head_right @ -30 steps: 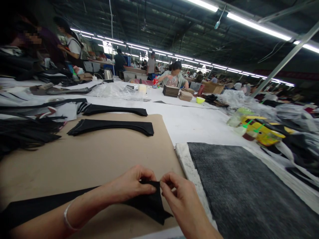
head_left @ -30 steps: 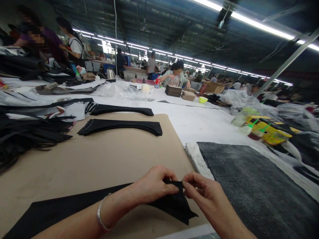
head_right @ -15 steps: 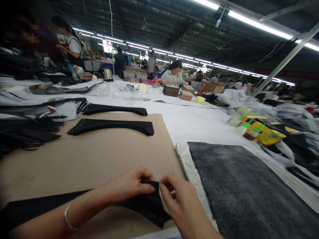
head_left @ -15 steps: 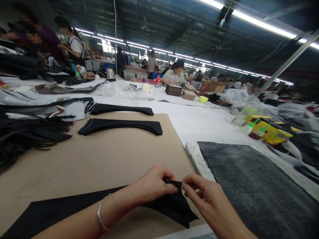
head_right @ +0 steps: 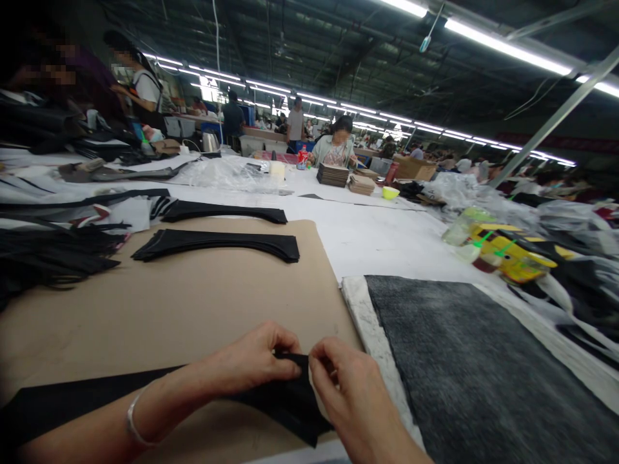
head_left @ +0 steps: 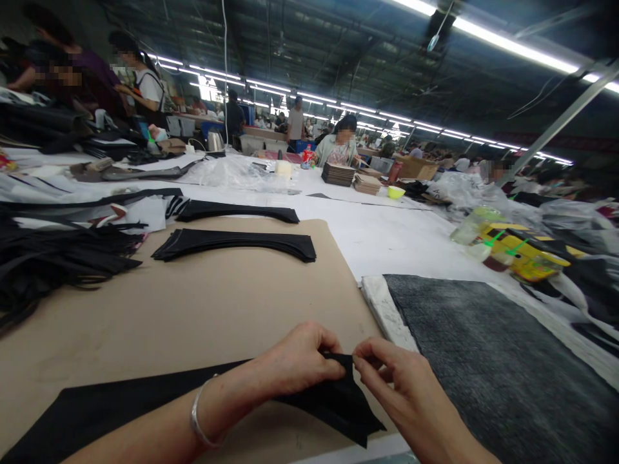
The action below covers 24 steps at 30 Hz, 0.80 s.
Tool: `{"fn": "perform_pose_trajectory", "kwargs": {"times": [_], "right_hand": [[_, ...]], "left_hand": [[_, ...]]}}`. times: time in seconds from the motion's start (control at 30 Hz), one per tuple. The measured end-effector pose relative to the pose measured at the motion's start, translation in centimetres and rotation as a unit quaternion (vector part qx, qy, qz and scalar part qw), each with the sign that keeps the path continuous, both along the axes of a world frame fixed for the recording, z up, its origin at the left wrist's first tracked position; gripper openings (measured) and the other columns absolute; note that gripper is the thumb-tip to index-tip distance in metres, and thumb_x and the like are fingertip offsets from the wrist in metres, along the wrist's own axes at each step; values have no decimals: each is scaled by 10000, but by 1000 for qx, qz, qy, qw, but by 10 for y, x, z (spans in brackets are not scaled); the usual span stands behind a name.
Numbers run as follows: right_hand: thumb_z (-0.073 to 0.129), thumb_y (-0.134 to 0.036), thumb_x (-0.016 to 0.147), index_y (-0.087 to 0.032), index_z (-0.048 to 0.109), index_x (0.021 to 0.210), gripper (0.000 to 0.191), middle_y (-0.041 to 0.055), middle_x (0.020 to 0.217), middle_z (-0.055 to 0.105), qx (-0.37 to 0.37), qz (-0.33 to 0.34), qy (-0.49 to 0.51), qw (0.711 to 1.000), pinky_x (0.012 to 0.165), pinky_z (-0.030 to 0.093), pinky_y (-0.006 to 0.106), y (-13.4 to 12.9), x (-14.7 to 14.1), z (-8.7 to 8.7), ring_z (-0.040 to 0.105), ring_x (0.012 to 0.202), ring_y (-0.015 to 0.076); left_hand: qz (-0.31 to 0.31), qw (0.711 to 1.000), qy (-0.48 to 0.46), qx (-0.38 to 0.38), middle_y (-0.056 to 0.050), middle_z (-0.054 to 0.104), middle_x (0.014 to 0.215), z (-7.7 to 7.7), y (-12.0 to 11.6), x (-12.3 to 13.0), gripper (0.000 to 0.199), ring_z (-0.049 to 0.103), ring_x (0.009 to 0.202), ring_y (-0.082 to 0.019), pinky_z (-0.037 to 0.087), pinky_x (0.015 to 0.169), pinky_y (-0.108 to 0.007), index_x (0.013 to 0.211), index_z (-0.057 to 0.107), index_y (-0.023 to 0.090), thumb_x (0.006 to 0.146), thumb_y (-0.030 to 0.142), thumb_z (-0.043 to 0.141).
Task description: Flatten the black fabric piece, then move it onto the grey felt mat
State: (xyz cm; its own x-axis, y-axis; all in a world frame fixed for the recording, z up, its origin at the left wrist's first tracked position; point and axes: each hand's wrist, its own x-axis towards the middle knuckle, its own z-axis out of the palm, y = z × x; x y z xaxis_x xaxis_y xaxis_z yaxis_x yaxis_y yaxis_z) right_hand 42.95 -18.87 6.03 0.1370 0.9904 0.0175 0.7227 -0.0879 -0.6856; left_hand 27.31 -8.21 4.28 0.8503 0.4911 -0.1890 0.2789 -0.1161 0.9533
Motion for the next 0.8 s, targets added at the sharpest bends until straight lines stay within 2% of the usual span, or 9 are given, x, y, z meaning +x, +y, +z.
{"fn": "perform_pose_trajectory", "kwargs": {"times": [0.2, 0.37, 0.5, 0.7, 0.8], "right_hand": [[450, -433, 895, -216, 597, 767, 291, -10, 672, 560, -10, -3, 15, 1000, 543, 372, 235, 0, 3, -4, 531, 593, 146], [463, -436, 886, -210, 588, 761, 287, -8, 687, 566, -2, -16, 37, 999, 546, 382, 229, 0, 4, -7, 536, 610, 145], [465, -440, 892, -209, 586, 765, 290, -8, 696, 573, 7, -13, 44, 999, 568, 399, 227, -2, 5, -7, 544, 630, 147], [394, -480, 956, -214, 576, 842, 342, 3, 777, 583, 11, -7, 79, 997, 664, 432, 237, -4, 6, -7, 565, 751, 168], [395, -510, 958, -207, 549, 810, 370, -10, 739, 544, -20, -1, 88, 996, 589, 397, 232, -3, 3, -6, 532, 682, 153]], "left_hand": [[5, 1000, 0, 4, 56, 475, 561, -3, 1, 3, 108, 409, 541, -89, 284, 476, -209, 674, 617, 142, 671, 245, 585], [-5, 1000, 1, 28, 50, 493, 602, 3, 0, -1, 203, 437, 603, -105, 306, 528, -212, 744, 668, 144, 720, 340, 619], [2, 998, -8, 62, 51, 456, 581, 10, -4, -2, 225, 408, 616, -102, 307, 571, -209, 688, 644, 146, 785, 308, 521], [17, 999, 1, 30, 58, 378, 535, 13, -5, 1, 196, 354, 576, -94, 278, 565, -215, 613, 569, 149, 746, 281, 514], [20, 999, -3, 36, 58, 362, 531, 11, -5, 1, 201, 342, 569, -94, 275, 569, -221, 595, 562, 146, 734, 285, 518]]}}
